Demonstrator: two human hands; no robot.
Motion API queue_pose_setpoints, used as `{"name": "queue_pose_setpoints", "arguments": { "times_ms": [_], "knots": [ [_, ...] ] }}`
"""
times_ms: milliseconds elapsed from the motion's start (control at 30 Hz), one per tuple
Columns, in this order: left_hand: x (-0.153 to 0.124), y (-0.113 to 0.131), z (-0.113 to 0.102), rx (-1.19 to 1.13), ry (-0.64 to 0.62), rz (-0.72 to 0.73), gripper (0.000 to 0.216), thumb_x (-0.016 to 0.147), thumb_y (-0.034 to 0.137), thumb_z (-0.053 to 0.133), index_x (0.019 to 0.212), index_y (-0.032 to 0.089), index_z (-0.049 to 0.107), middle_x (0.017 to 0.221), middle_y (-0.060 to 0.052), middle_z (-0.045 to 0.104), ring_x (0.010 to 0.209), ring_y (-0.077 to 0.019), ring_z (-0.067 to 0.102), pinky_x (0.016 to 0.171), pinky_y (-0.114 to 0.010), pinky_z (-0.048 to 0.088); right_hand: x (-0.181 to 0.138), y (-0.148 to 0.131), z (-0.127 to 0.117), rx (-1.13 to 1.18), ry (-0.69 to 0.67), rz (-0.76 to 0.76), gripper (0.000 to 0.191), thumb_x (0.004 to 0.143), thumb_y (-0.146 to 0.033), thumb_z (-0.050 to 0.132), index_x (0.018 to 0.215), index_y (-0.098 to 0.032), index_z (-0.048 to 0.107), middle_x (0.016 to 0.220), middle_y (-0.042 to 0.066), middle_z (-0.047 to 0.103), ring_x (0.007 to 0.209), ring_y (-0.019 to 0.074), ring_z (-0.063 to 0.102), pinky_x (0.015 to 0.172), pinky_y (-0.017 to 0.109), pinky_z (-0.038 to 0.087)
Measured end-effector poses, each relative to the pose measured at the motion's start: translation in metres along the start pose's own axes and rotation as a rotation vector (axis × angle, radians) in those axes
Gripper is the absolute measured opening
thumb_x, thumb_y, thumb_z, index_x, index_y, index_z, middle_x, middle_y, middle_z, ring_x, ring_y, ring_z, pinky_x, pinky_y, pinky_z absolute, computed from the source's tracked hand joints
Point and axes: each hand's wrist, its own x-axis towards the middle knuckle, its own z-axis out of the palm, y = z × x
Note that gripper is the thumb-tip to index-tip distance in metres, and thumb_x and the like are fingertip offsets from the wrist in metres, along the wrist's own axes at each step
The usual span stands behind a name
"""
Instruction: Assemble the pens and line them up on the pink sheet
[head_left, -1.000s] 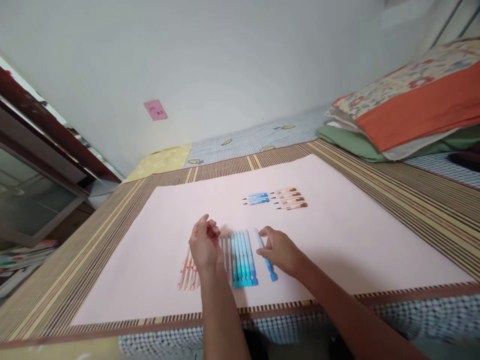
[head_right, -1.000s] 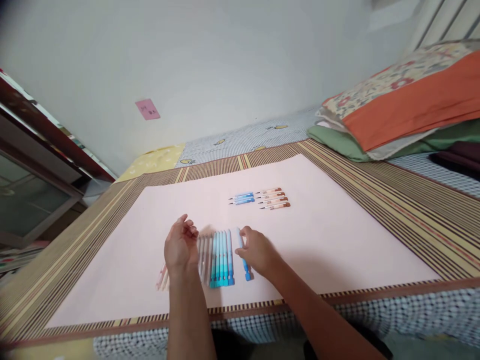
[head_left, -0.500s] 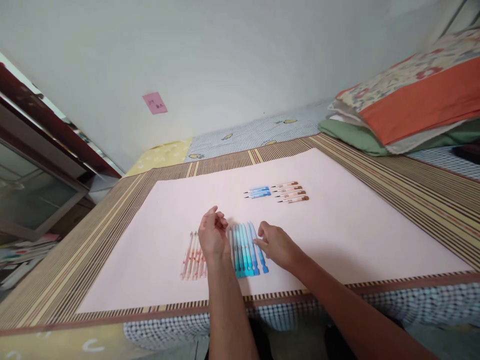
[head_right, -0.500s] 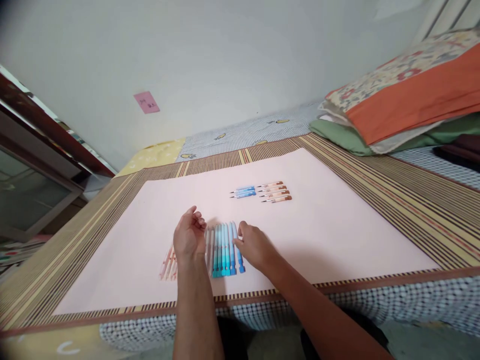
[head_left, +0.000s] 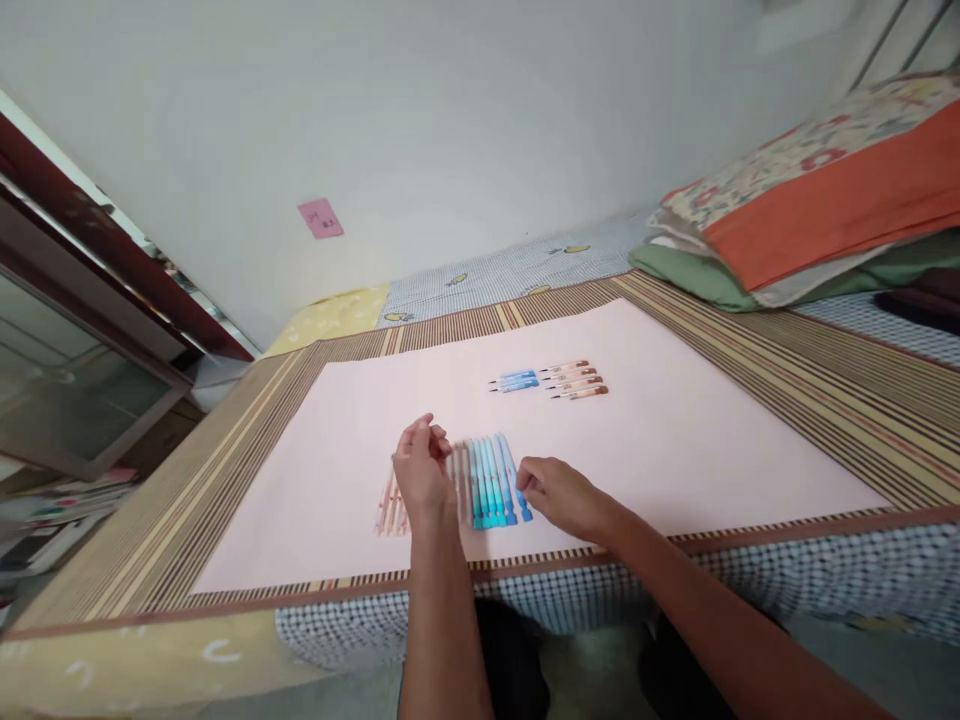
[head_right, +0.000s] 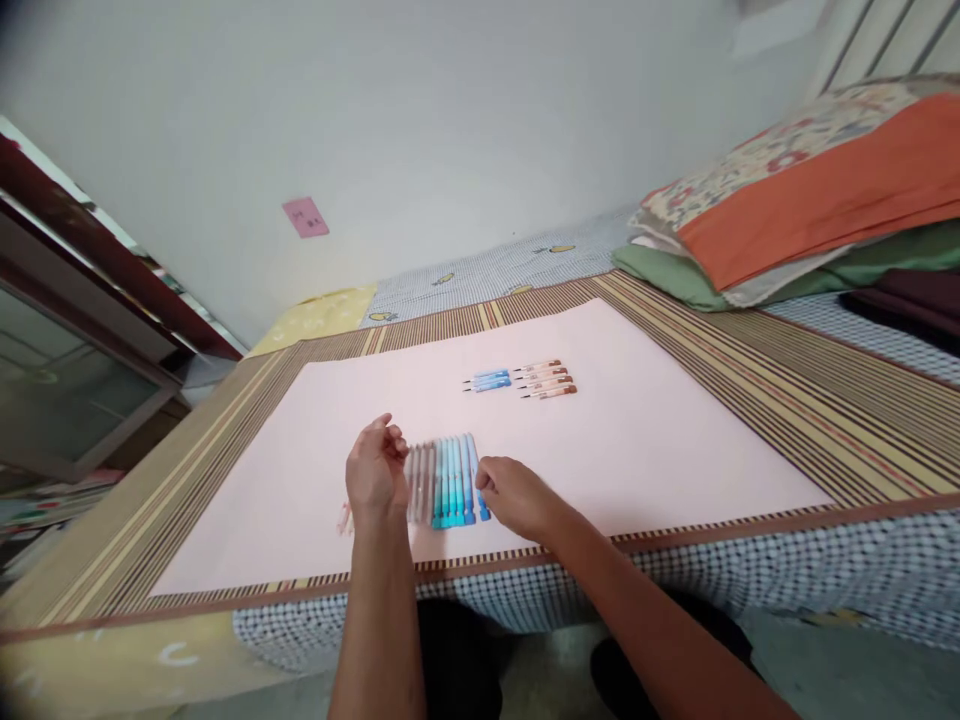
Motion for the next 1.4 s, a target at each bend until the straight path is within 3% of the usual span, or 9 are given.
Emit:
{"name": "queue_pose_setpoints", "arguments": {
  "times_ms": [100,200,367,467,800,1000,1400],
  "knots": [
    [-0.018,0.013,-0.009,0.136,-0.048,0.049,0.025,0.075,0.032,0.067,0.092,0.014,0.064,0.065,0.003,0.058,0.053,-0.0081,0.047,0.054,-0.022,0.037,-0.013,0.005,0.013,-0.031,0.08,-0.008,0.013,0.076,-0.007,0.056,0.081,-0.02,0.057,0.08,0.002,0.064,0.073,0.0155,0.059,0.066,0.025,0.041],
    [-0.057,0.012,-0.03,0.46,-0.142,0.152,0.019,0.086,0.034,0.061,0.092,0.016,0.064,0.067,0.002,0.058,0.058,-0.0107,0.049,0.058,-0.023,0.039,-0.022,0.008,0.026,-0.103,0.144,-0.026,0.016,0.074,-0.008,0.061,0.084,-0.02,0.058,0.089,0.003,0.063,0.08,0.0167,0.059,0.072,0.026,0.041],
    [-0.14,-0.029,-0.084,0.812,-0.429,0.143,0.022,0.095,0.035,0.05,0.086,0.019,0.062,0.073,-0.001,0.06,0.068,-0.0152,0.053,0.065,-0.026,0.04,-0.024,0.001,0.04,-0.255,0.182,-0.071,0.013,0.08,-0.01,0.061,0.088,-0.021,0.062,0.092,0.003,0.063,0.085,0.0178,0.06,0.076,0.028,0.039],
    [-0.165,-0.046,-0.101,0.922,-0.514,0.174,0.021,0.097,0.029,0.045,0.091,0.02,0.063,0.077,-0.002,0.062,0.071,-0.0163,0.055,0.067,-0.027,0.04,-0.024,-0.002,0.046,-0.363,0.214,-0.078,0.008,0.085,-0.014,0.062,0.089,-0.021,0.064,0.095,0.005,0.065,0.091,0.0207,0.06,0.078,0.03,0.037],
    [-0.161,-0.049,-0.09,0.972,-0.574,0.221,0.02,0.097,0.023,0.044,0.092,0.02,0.064,0.081,-0.003,0.065,0.072,-0.0165,0.059,0.068,-0.026,0.04,-0.023,0.006,0.053,-0.415,0.209,-0.158,0.005,0.09,-0.017,0.063,0.09,-0.021,0.065,0.097,0.004,0.066,0.092,0.0212,0.059,0.078,0.032,0.036],
    [-0.159,-0.053,-0.089,1.021,-0.514,0.221,0.02,0.098,0.025,0.043,0.09,0.02,0.061,0.08,-0.003,0.065,0.072,-0.0171,0.058,0.068,-0.027,0.039,-0.026,0.007,0.051,-0.415,0.204,-0.222,0.005,0.09,-0.016,0.064,0.091,-0.021,0.065,0.098,0.004,0.066,0.093,0.0218,0.058,0.079,0.033,0.037],
    [-0.16,-0.051,-0.087,1.058,-0.534,0.215,0.021,0.098,0.026,0.043,0.091,0.02,0.062,0.08,-0.004,0.065,0.073,-0.018,0.058,0.067,-0.028,0.038,-0.024,0.013,0.05,-0.357,0.203,-0.29,0.007,0.09,-0.016,0.062,0.095,-0.02,0.065,0.099,0.005,0.064,0.096,0.0218,0.057,0.082,0.033,0.039]
  ]
}}
